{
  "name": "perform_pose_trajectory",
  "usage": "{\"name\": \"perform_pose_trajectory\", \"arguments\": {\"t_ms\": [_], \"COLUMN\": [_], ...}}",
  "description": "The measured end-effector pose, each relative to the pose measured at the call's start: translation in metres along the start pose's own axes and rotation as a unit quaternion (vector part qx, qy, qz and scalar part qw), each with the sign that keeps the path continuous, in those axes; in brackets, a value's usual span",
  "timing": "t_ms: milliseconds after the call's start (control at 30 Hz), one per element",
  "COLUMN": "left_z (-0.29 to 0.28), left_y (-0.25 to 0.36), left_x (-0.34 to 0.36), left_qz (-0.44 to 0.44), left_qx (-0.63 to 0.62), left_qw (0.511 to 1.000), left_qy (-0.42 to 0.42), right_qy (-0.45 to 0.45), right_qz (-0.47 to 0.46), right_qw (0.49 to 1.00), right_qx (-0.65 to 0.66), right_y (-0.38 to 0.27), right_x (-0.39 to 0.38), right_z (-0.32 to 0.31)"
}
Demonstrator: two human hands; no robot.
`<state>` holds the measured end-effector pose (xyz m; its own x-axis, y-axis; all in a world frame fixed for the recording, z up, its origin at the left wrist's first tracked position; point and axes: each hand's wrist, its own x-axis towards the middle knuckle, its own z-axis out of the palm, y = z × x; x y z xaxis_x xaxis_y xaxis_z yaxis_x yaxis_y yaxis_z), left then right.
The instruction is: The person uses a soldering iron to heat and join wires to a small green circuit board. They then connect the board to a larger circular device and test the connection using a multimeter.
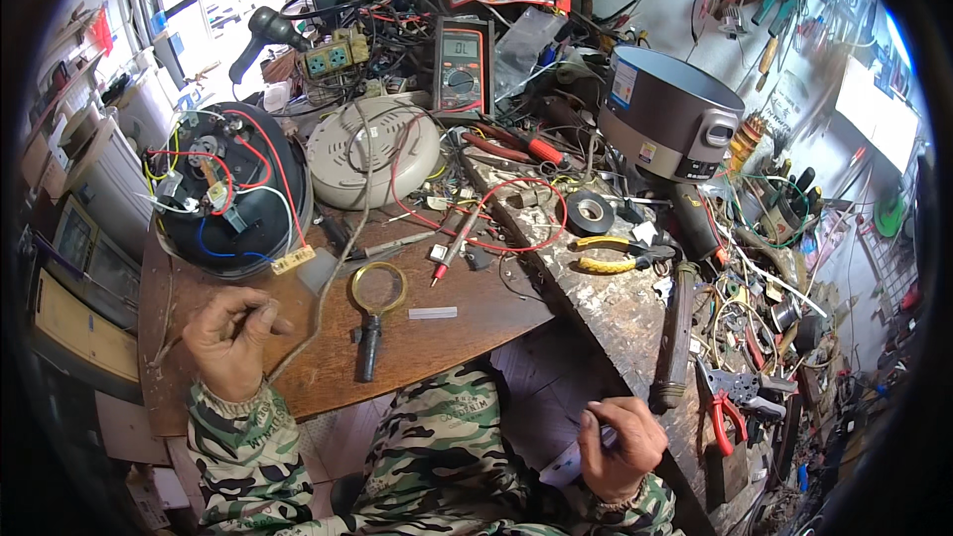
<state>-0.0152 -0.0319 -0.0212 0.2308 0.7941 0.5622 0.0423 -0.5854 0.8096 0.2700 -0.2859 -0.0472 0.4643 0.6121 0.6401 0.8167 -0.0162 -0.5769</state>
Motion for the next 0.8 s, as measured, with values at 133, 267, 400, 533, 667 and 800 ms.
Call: {"name": "perform_pose_trajectory", "arguments": {"t_ms": [133, 267, 400, 533, 667, 800], "left_z": [0.0, 0.002, -0.007, -0.001, -0.005, -0.008], "left_y": [0.001, 0.014, 0.015, -0.003, -0.008, -0.012], "left_x": [0.001, 0.0, 0.007, 0.013, 0.013, 0.01], "left_qz": [0.024, -0.068, -0.147, -0.188, -0.207, -0.232], "left_qx": [-0.018, -0.035, -0.073, -0.23, -0.297, -0.316], "left_qw": [0.999, 0.997, 0.986, 0.952, 0.93, 0.918], "left_qy": [-0.019, -0.014, -0.042, -0.071, -0.067, -0.057], "right_qy": [-0.055, -0.044, -0.05, -0.177, -0.189, -0.248], "right_qz": [-0.059, -0.081, -0.11, -0.08, -0.084, -0.075], "right_qw": [0.997, 0.994, 0.97, 0.922, 0.926, 0.911], "right_qx": [0.0, -0.057, -0.211, -0.334, -0.316, -0.321], "right_y": [-0.012, -0.017, 0.046, 0.073, 0.099, 0.098], "right_x": [0.033, 0.103, 0.204, 0.247, 0.263, 0.277], "right_z": [0.025, 0.072, 0.14, 0.146, 0.156, 0.157]}}
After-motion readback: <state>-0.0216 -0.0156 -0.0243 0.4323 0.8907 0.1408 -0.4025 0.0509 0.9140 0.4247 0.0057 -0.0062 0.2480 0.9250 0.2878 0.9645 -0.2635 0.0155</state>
